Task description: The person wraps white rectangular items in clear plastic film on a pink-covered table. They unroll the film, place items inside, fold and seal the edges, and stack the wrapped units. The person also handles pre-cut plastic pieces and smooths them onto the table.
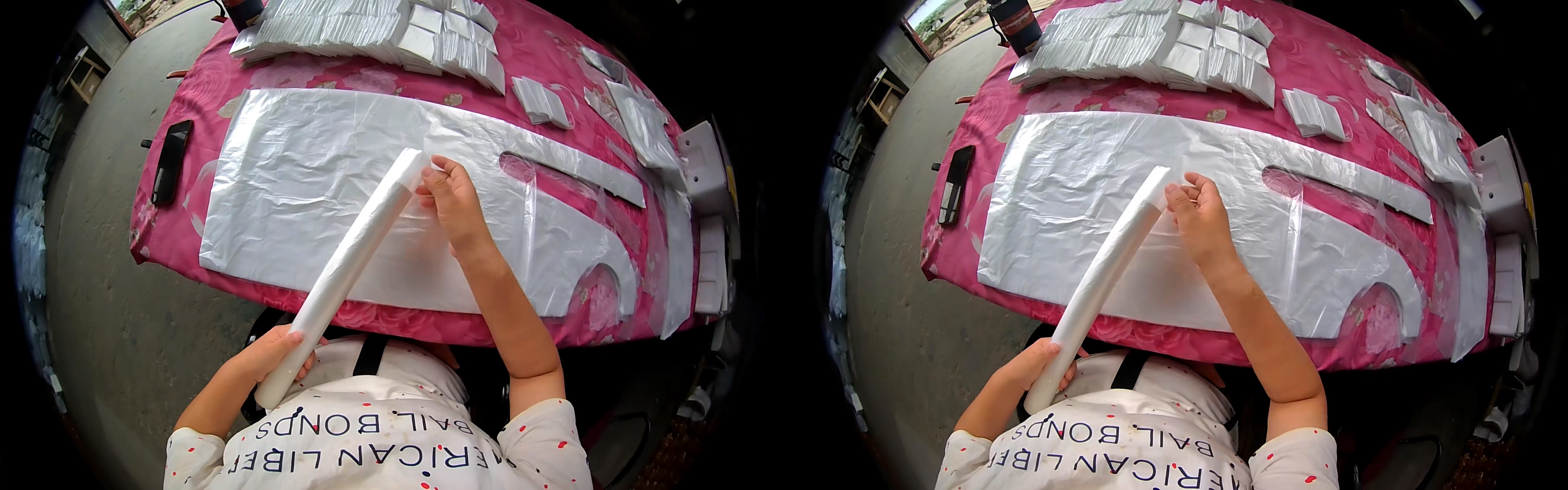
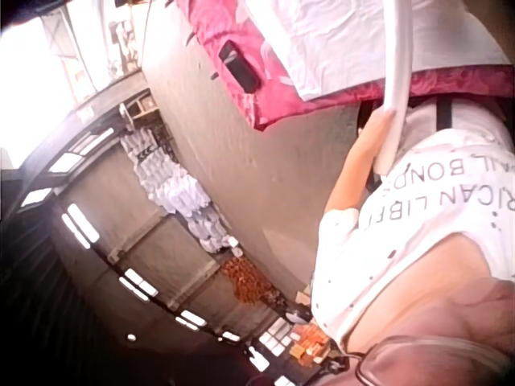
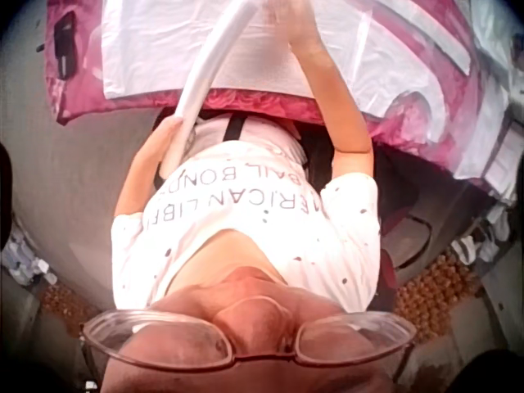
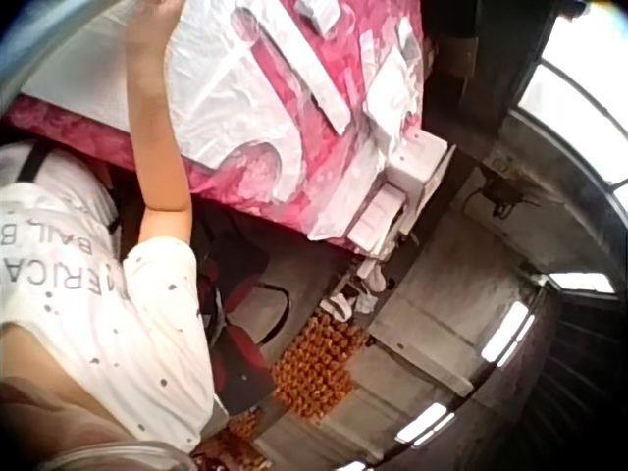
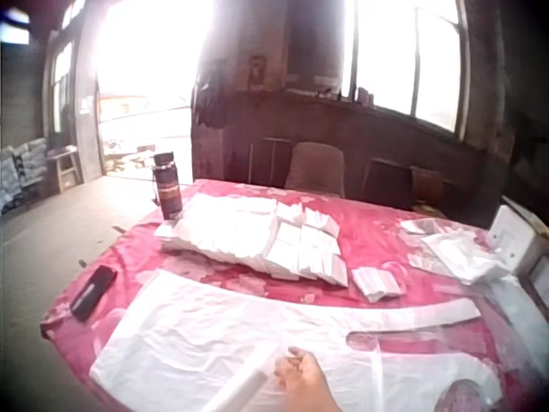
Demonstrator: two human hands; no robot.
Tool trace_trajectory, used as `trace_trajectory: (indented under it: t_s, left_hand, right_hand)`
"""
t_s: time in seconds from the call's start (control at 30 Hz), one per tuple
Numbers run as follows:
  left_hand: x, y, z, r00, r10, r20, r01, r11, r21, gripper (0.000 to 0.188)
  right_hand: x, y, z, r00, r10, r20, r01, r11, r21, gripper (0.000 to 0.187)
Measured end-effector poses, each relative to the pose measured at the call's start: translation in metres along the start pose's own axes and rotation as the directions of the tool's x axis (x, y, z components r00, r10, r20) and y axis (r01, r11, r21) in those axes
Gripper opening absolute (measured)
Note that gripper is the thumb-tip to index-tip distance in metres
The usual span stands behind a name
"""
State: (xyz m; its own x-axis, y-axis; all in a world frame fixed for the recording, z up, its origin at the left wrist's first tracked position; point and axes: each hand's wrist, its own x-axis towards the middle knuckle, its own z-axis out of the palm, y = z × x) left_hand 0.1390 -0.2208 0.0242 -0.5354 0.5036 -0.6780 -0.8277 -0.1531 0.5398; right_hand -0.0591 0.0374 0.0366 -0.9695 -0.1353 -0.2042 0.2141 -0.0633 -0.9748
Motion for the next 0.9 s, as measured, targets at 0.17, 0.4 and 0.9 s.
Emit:
trace_trajectory:
  t_s: [0.17,0.4,0.9]
  left_hand:
    - [-0.005,-0.009,-0.002,0.998,-0.026,-0.061,0.031,0.997,0.068,0.067]
    - [-0.010,-0.009,-0.002,0.997,-0.017,-0.076,0.024,0.995,0.092,0.067]
    - [-0.016,0.003,0.003,0.990,-0.084,-0.115,0.107,0.974,0.202,0.056]
  right_hand:
    - [0.023,-0.012,-0.046,0.990,0.092,0.108,-0.074,0.983,-0.167,0.033]
    - [0.030,-0.019,-0.033,0.930,0.203,0.307,-0.091,0.935,-0.342,0.028]
    - [0.062,-0.014,-0.123,0.994,-0.108,0.020,0.104,0.868,-0.485,0.013]
